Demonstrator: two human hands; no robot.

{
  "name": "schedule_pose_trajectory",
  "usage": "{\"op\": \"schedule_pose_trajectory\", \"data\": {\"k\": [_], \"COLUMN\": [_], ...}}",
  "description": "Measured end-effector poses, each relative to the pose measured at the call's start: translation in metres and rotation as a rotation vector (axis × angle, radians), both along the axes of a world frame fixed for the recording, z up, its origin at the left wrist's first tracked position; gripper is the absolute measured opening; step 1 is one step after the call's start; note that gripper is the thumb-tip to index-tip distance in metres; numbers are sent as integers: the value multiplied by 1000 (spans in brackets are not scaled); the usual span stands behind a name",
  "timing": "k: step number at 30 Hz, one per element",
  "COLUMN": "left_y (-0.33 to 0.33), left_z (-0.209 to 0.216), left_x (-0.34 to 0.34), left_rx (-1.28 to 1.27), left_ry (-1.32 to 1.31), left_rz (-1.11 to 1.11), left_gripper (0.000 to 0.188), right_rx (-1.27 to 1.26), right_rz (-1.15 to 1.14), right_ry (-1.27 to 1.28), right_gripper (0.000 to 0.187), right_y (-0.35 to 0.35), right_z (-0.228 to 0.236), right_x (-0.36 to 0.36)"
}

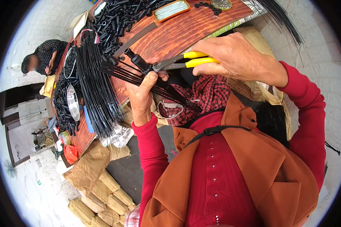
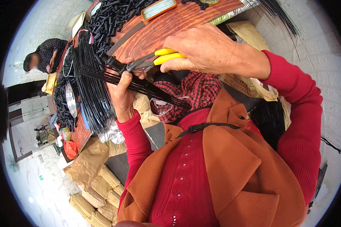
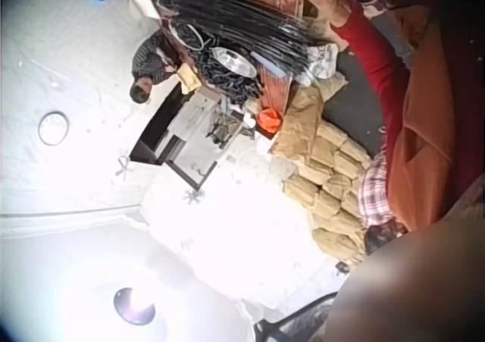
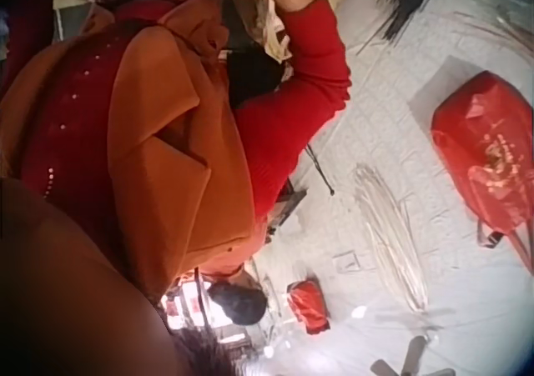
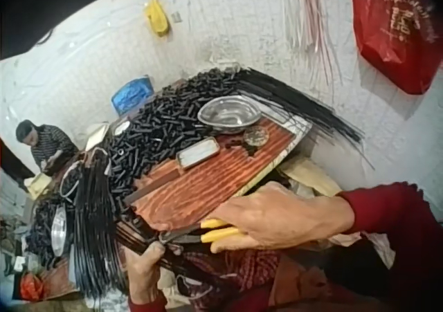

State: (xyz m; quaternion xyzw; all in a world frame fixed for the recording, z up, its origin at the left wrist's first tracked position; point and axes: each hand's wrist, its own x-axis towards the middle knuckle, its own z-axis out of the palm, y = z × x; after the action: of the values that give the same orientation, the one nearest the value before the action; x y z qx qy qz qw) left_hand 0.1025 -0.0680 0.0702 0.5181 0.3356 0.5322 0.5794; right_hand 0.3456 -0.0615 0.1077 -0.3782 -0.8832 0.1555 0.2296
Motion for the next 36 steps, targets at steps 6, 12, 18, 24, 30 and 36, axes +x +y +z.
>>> {"op": "schedule_pose_trajectory", "data": {"k": [6,12,18,24,30,36], "left_y": [-2,-1,8,8,7,12], "left_z": [-4,-10,-8,-6,-9,-16], "left_x": [-3,-11,-11,-10,-1,4], "left_rx": [-16,-17,-11,24,52,135], "left_ry": [-8,-34,26,116,75,199], "left_rz": [-72,-99,-89,-68,-55,105], "left_gripper": [45,54,59,53,40,40], "right_rx": [-811,-1350,-1068,-834,-766,-148], "right_rz": [175,119,124,139,82,2], "right_ry": [297,385,218,320,407,554], "right_gripper": [51,65,28,20,19,34], "right_y": [3,3,6,8,15,29], "right_z": [-3,-2,-10,-18,-17,-51], "right_x": [0,2,0,-6,-26,-52]}}
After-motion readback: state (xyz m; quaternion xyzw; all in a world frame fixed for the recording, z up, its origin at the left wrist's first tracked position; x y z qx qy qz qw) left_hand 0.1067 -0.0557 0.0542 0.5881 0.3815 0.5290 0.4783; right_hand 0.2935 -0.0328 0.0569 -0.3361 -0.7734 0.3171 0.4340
